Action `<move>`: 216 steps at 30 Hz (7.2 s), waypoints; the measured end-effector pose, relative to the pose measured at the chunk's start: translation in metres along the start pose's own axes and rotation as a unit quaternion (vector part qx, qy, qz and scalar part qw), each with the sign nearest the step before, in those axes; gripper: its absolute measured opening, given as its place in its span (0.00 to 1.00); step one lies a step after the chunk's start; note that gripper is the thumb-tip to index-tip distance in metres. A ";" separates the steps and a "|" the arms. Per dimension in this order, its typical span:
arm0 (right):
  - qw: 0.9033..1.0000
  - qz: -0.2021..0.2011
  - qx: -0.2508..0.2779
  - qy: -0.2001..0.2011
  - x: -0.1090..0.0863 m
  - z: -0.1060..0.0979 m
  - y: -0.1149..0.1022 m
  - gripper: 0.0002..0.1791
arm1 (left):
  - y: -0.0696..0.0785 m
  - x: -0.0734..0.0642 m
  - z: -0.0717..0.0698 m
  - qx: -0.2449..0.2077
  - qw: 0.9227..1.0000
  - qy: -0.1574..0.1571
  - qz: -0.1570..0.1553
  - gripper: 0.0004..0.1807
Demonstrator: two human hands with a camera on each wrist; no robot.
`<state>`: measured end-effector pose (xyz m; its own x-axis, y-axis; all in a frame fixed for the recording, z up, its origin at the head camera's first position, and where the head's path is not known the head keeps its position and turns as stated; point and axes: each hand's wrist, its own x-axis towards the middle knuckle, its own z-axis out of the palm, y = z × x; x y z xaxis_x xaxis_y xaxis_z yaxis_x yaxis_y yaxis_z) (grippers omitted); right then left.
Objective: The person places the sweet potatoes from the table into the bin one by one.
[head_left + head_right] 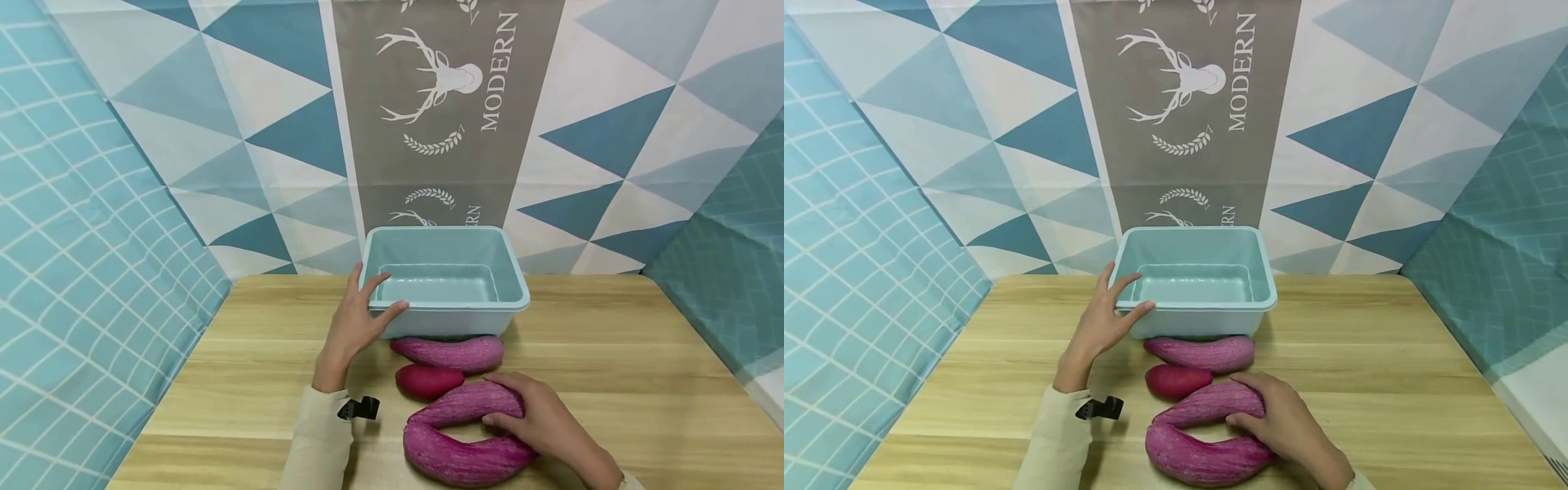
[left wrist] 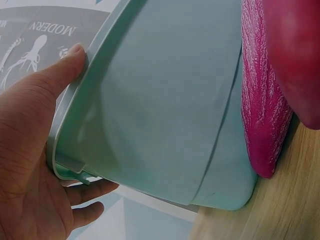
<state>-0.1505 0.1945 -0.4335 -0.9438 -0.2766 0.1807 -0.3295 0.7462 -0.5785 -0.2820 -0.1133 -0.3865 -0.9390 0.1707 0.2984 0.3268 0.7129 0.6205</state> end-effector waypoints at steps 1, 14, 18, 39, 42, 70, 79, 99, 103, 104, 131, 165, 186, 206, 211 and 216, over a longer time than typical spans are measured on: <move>1.000 0.005 0.000 -0.001 0.001 0.000 -0.001 0.29 | -0.001 0.000 0.000 -0.001 1.000 0.000 -0.001 0.38; 0.999 0.001 -0.009 0.031 0.003 -0.006 -0.015 0.32 | 0.000 -0.005 -0.002 -0.020 1.000 0.000 -0.009 0.41; 0.999 -0.007 0.005 0.037 0.008 -0.011 -0.019 0.32 | 0.001 -0.005 -0.001 -0.017 1.000 -0.003 -0.017 0.40; 0.998 -0.029 -0.003 0.064 0.025 -0.021 -0.037 0.31 | 0.002 -0.006 0.000 -0.008 1.000 0.013 -0.007 0.40; 0.997 -0.024 0.000 0.066 0.026 -0.021 -0.039 0.31 | 0.001 -0.006 0.000 -0.005 1.000 0.015 -0.005 0.40; 0.989 -0.071 0.005 0.126 0.054 -0.040 -0.053 0.33 | -0.001 -0.005 0.003 -0.008 1.000 0.029 -0.002 0.37; 0.984 -0.083 0.002 0.156 0.064 -0.042 -0.056 0.32 | -0.002 -0.005 0.003 -0.012 1.000 0.027 -0.005 0.38; 0.981 -0.086 0.009 0.173 0.088 -0.058 -0.063 0.31 | -0.001 -0.002 -0.001 -0.011 0.999 0.029 0.008 0.35; 0.983 -0.082 0.003 0.166 0.093 -0.059 -0.065 0.32 | -0.001 -0.003 0.000 -0.021 0.999 0.025 0.009 0.34; 0.983 -0.081 0.002 0.163 0.094 -0.059 -0.065 0.32 | 0.000 -0.003 0.000 -0.023 0.999 0.025 0.010 0.34; 0.990 -0.081 -0.011 0.119 0.140 -0.055 -0.050 0.34 | -0.004 -0.008 0.004 -0.028 0.999 0.017 -0.012 0.38; 0.993 -0.032 -0.008 0.109 0.131 -0.040 -0.046 0.32 | -0.001 -0.006 0.003 -0.036 0.999 0.021 -0.015 0.41; 0.986 -0.078 0.050 0.141 0.078 -0.036 -0.041 0.24 | -0.002 -0.002 0.002 -0.034 0.999 0.016 -0.019 0.44; 0.989 -0.122 0.074 0.044 0.073 -0.020 0.000 0.26 | 0.003 0.001 0.002 -0.042 0.999 0.014 -0.016 0.42; 0.991 -0.111 0.072 0.007 0.077 -0.017 0.011 0.27 | 0.002 0.002 0.001 -0.042 0.999 0.013 -0.020 0.43; 0.993 -0.090 0.068 -0.032 0.075 -0.013 0.019 0.31 | 0.000 0.001 0.004 -0.040 0.999 0.004 -0.015 0.41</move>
<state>-0.2282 0.1959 -0.4211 -0.8645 -0.4400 0.2430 -0.4830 0.5935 -0.6438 -0.2833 -0.1108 -0.3891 -0.9479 0.1433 0.2844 0.3055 0.6614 0.6850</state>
